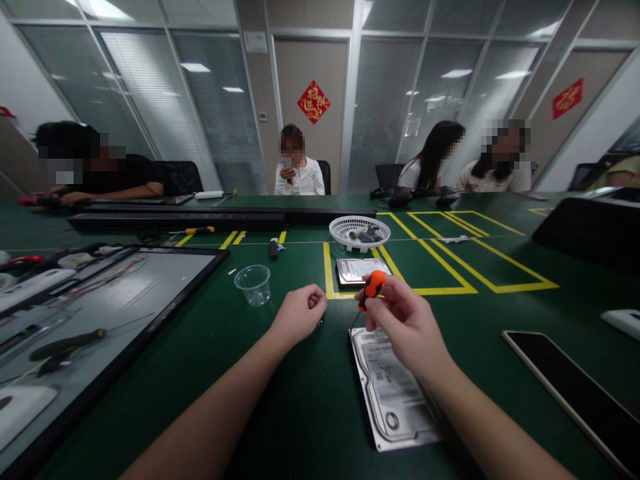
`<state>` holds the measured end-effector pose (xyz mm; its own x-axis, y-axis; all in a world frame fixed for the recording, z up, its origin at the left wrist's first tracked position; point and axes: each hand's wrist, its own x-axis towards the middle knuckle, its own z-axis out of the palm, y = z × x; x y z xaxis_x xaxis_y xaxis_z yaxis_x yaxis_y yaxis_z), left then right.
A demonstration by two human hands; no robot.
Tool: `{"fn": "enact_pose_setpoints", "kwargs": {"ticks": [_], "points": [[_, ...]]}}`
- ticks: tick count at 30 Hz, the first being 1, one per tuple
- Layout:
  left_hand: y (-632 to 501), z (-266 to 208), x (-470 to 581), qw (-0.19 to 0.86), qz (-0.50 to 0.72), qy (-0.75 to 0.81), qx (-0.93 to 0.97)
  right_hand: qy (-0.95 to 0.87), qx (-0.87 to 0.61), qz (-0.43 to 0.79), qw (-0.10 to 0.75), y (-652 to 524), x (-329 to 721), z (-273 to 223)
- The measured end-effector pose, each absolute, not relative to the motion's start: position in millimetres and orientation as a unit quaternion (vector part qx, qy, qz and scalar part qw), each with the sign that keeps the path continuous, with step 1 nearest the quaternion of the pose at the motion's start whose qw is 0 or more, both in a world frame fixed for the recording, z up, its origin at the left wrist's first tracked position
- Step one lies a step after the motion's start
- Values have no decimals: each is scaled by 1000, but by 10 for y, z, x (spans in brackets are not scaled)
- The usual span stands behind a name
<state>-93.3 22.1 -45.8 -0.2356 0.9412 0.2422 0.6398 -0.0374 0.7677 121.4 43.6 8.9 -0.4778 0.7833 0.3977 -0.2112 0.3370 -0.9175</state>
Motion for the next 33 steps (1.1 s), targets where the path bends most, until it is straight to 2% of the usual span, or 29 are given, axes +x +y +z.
{"fn": "enact_pose_setpoints", "kwargs": {"ticks": [6,33], "points": [[218,-446,-930,187,409,669,591,-674,-248,522,460,455,1220,46],[217,-479,-940,183,411,667,594,-673,-234,533,455,440,1220,83]]}}
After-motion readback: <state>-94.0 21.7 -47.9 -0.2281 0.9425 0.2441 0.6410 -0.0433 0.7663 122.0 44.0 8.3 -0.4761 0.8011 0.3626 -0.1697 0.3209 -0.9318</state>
